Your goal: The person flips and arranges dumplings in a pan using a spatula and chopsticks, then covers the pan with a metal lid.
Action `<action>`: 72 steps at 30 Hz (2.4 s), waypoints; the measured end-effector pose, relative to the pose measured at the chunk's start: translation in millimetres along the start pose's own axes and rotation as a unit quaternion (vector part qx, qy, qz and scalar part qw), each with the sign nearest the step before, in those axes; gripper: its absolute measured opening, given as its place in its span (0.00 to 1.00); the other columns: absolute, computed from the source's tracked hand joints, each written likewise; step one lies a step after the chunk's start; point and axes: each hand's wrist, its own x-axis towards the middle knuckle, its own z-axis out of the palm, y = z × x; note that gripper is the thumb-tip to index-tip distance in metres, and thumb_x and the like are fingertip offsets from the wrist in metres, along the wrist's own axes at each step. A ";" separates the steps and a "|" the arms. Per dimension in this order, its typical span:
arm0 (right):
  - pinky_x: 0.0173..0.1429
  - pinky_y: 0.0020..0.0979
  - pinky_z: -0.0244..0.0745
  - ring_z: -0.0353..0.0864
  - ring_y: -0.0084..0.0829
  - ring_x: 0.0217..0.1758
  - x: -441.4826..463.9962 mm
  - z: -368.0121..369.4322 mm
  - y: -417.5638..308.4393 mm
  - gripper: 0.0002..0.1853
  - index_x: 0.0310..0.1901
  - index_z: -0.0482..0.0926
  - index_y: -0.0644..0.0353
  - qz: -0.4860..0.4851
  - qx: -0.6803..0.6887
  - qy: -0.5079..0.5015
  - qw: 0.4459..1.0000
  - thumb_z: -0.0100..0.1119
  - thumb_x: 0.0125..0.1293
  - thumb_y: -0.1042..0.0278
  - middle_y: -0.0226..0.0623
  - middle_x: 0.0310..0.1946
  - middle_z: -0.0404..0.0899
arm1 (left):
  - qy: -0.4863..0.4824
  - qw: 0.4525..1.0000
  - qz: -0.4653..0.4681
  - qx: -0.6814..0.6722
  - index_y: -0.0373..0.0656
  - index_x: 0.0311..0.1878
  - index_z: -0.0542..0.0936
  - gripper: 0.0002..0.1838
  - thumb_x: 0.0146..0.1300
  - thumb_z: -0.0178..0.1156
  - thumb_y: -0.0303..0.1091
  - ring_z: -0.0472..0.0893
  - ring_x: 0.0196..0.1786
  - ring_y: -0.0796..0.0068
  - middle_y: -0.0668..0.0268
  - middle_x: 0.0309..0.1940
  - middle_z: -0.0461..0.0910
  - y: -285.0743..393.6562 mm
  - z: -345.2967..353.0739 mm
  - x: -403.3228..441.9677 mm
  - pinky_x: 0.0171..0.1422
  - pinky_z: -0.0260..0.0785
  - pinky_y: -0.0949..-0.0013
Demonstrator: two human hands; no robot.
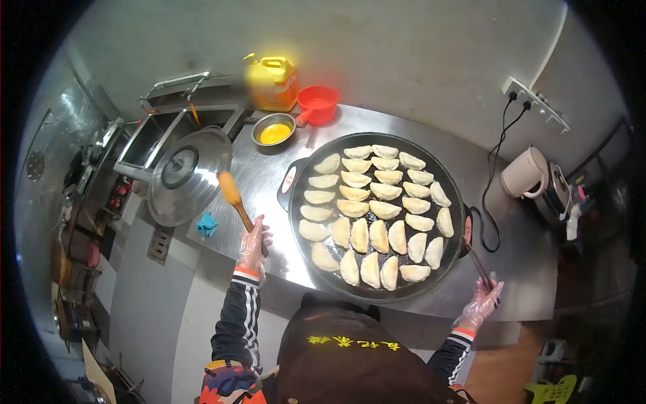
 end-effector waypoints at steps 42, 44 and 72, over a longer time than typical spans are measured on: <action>0.50 0.28 0.81 0.81 0.33 0.43 -211.0 -150.6 38.9 0.22 0.47 0.74 0.64 -0.049 0.161 0.300 0.939 0.56 0.69 0.49 0.41 0.41 0.78 | -0.385 0.908 0.013 0.166 0.49 0.70 0.64 0.33 0.67 0.55 0.56 0.80 0.37 0.75 0.62 0.48 0.79 111.8 79.9 118.5 0.37 0.73 0.74; 0.49 0.29 0.81 0.80 0.33 0.42 -213.6 -151.2 37.6 0.21 0.48 0.72 0.64 -0.037 0.169 0.312 0.934 0.55 0.70 0.50 0.43 0.42 0.78 | -0.389 0.905 0.018 0.174 0.47 0.70 0.64 0.33 0.67 0.55 0.54 0.80 0.39 0.74 0.63 0.48 0.79 116.8 79.0 115.2 0.41 0.74 0.72; 0.48 0.27 0.82 0.82 0.30 0.42 -211.9 -158.3 37.0 0.21 0.44 0.75 0.64 -0.038 0.178 0.300 0.936 0.54 0.70 0.49 0.41 0.40 0.79 | -0.380 0.911 0.016 0.162 0.44 0.68 0.66 0.31 0.69 0.55 0.52 0.80 0.41 0.72 0.61 0.48 0.78 104.4 78.4 126.4 0.43 0.75 0.69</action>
